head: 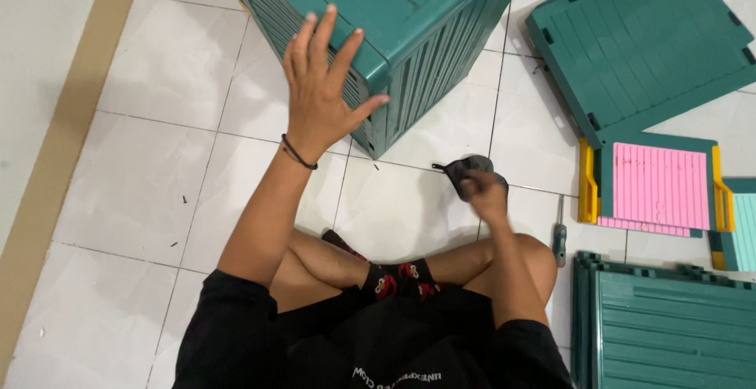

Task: The person wipes a teal plastic panel with a cloth, then uses a screwdriver to pry and separate it from a larger teal plastic structure. They continue wiping the panel and the main structure, then use the screwdriver to pry and align the panel back onto the structure, completing the assembly.

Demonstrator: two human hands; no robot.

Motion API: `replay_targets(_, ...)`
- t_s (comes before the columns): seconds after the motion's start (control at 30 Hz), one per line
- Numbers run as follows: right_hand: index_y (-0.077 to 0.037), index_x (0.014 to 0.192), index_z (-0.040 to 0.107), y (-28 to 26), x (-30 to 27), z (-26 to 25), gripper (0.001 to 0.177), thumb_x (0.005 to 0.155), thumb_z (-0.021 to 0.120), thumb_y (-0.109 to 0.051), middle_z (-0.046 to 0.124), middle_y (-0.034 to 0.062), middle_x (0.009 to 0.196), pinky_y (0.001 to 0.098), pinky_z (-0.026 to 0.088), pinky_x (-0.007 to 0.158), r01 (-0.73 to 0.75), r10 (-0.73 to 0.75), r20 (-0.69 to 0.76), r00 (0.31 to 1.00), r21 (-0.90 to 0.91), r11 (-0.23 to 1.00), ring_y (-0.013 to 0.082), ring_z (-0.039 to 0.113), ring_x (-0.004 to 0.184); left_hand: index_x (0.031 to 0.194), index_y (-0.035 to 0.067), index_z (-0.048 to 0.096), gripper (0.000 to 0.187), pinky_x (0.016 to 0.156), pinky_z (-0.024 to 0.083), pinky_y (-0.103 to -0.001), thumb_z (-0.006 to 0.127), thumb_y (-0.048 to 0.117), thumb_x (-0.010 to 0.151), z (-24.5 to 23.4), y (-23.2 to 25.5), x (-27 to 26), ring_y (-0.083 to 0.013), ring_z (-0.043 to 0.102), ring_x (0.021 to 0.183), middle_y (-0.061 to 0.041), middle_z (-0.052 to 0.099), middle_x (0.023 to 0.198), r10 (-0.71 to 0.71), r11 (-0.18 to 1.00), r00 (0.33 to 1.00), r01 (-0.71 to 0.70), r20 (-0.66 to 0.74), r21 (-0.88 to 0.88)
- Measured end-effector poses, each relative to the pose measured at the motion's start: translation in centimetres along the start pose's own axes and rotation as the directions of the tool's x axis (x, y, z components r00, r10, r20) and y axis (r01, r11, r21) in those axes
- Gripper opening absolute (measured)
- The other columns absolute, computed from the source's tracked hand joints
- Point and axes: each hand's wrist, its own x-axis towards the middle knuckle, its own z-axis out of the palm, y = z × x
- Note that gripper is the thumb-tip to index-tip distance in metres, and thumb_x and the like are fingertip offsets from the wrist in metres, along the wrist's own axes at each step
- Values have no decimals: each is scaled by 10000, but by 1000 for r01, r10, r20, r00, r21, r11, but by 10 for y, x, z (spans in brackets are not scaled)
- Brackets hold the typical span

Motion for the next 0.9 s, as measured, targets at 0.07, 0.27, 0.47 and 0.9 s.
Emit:
replay_targets(0.07, -28, 1253, 707, 16, 14, -39, 391, 907, 765, -199, 696, 238, 1171, 431, 543, 935, -120, 113, -202, 973, -24, 993, 361, 684, 1089, 1504, 101, 509, 893, 1216, 259, -596, 920, 500, 820, 9, 3, 2, -399, 317, 1494, -166, 385, 1610, -11, 999, 1000, 10, -18, -32)
replay_targets(0.27, 16, 1242, 687, 64, 2, -139, 533, 850, 807, -325, 621, 299, 1276, 526, 499, 961, -455, 227, -517, 826, -372, 809, 466, 603, 1156, 1471, 128, 538, 847, 1203, 303, -563, 921, 411, 770, 21, 3, -2, -352, 351, 1501, -109, 432, 1601, -67, 998, 998, 67, -7, -4)
replay_targets(0.47, -29, 1358, 621, 85, -21, -151, 645, 823, 783, -350, 550, 296, 1396, 517, 465, 1040, -630, 529, -343, 777, -397, 668, 478, 542, 1262, 1431, 88, 561, 835, 1155, 282, -570, 924, 411, 752, 10, 14, 4, -366, 371, 1474, -136, 453, 1575, -95, 994, 995, 94, 20, 50)
replay_targets(0.9, -153, 1286, 653, 37, 44, -4, 693, 653, 903, -286, 583, 218, 1302, 511, 523, 907, 176, -122, 137, 983, -520, 836, 434, 578, 1150, 1383, 85, 651, 758, 1159, 331, -543, 934, 430, 770, 30, 39, 23, -326, 508, 1383, -81, 605, 1454, -48, 963, 999, 46, 1, 267)
